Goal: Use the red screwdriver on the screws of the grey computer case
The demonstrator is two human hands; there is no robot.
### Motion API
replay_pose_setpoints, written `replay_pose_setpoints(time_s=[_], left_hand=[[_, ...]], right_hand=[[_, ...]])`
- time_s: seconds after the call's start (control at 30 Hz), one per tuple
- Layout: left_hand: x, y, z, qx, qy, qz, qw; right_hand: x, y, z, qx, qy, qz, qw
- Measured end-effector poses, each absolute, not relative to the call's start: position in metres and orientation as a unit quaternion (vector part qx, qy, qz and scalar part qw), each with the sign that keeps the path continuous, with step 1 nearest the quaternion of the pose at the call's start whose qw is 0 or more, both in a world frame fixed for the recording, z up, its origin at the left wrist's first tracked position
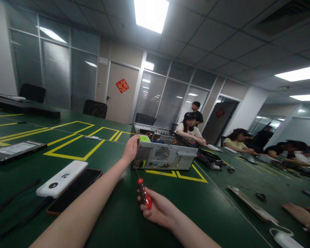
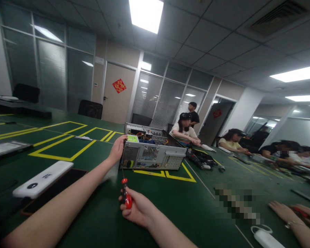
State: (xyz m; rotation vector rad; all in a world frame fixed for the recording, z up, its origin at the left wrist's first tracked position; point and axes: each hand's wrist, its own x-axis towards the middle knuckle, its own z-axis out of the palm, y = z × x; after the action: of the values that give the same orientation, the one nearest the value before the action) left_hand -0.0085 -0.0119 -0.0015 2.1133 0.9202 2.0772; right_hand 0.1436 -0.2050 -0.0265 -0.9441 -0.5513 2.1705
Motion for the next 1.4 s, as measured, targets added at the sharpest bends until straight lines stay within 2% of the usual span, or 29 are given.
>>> replay_pose_setpoints(time_s=[0.17, 0.4, 0.63, 0.93, 1.17, 1.4], left_hand=[[-0.0089, -0.0126, -0.0012, 0.679, 0.298, 0.671, 0.020], [-0.0088, -0.0129, -0.0011, 0.680, 0.301, 0.668, 0.023], [-0.0092, -0.0146, -0.0002, 0.681, 0.302, 0.667, 0.031], [-0.0090, -0.0145, 0.0002, 0.683, 0.293, 0.668, 0.019], [-0.0095, -0.0140, 0.0002, 0.684, 0.293, 0.668, 0.017], [-0.0097, -0.0137, -0.0007, 0.682, 0.297, 0.668, 0.017]], right_hand=[[0.1418, -0.2082, -0.0259, -0.327, -0.212, 0.866, 0.313], [0.1392, -0.2097, -0.0266, -0.356, -0.282, 0.821, 0.345], [0.1407, -0.2070, -0.0237, -0.408, -0.238, 0.800, 0.369], [0.1445, -0.2041, -0.0223, -0.400, -0.212, 0.814, 0.365], [0.1404, -0.2093, -0.0270, -0.334, -0.275, 0.849, 0.305], [0.1395, -0.2105, -0.0291, -0.330, -0.310, 0.822, 0.346]])
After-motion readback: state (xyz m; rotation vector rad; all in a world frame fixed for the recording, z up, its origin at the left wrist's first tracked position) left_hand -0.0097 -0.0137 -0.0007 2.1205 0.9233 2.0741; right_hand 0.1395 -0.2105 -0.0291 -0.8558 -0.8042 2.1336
